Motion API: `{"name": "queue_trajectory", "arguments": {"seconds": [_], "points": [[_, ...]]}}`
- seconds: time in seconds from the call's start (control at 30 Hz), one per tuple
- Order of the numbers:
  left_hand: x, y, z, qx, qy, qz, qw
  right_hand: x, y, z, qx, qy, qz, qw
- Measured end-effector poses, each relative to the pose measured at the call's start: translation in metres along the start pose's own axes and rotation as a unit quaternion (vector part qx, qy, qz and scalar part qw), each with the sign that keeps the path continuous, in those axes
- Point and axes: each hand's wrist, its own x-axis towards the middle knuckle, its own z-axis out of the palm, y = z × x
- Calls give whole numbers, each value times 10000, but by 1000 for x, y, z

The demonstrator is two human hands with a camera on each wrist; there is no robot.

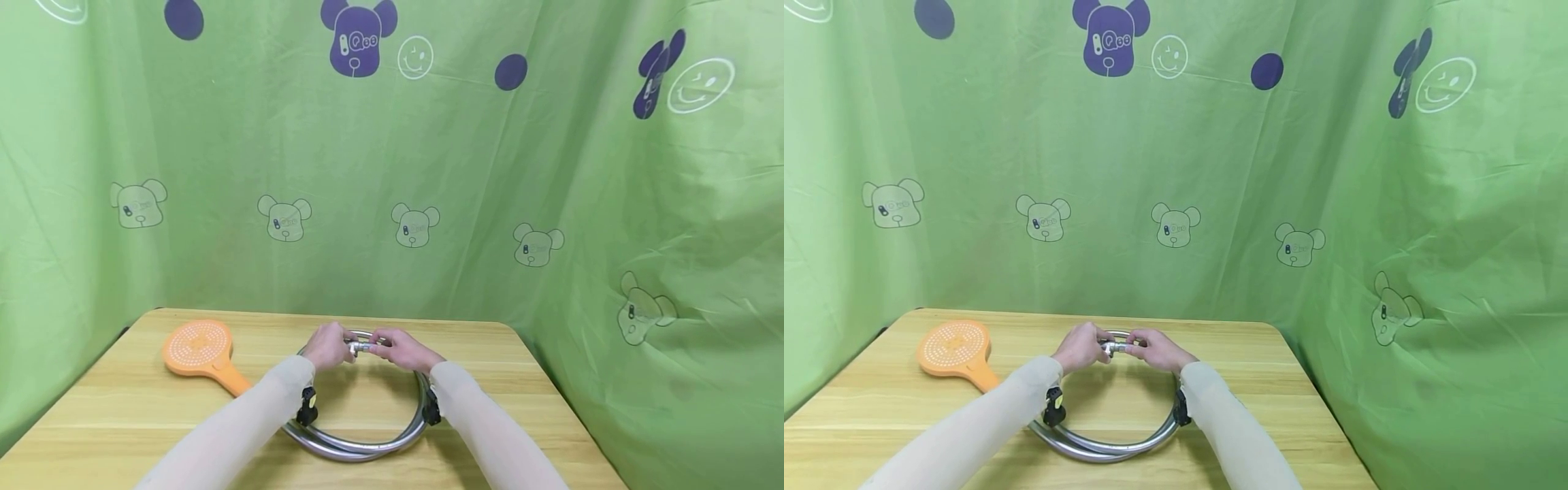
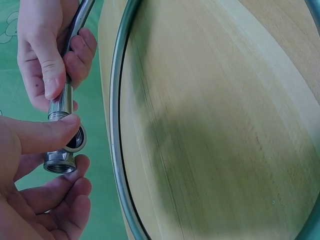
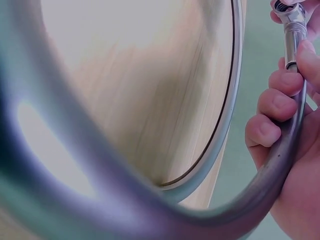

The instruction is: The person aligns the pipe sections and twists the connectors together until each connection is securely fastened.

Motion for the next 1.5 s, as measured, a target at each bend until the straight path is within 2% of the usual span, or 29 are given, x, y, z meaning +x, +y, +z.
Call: {"name": "queue_trajectory", "arguments": {"seconds": [0.17, 0.43, 0.83, 1.13, 1.33, 1.5], "points": [[1, 1, 2, 7, 32, 37, 10000, -1, -1, -2, 149, -25, 90, 9998], [2, 0, 3, 199, 149, 324, 9992, -2, -2, -3, 262, -83, 239, 9993], [5, 4, 5, -40, 262, 191, 9995, -7, -7, -9, 131, 119, 281, 9994], [6, 7, 4, -443, 641, 31, 9970, -10, -2, -13, 17, 549, 207, 9983], [5, 6, 3, -392, 498, -4, 9980, -11, 0, -16, -252, 891, 234, 9954], [3, 6, 1, -242, 383, 93, 9989, -11, 6, -18, -204, 1203, 371, 9918]]}}
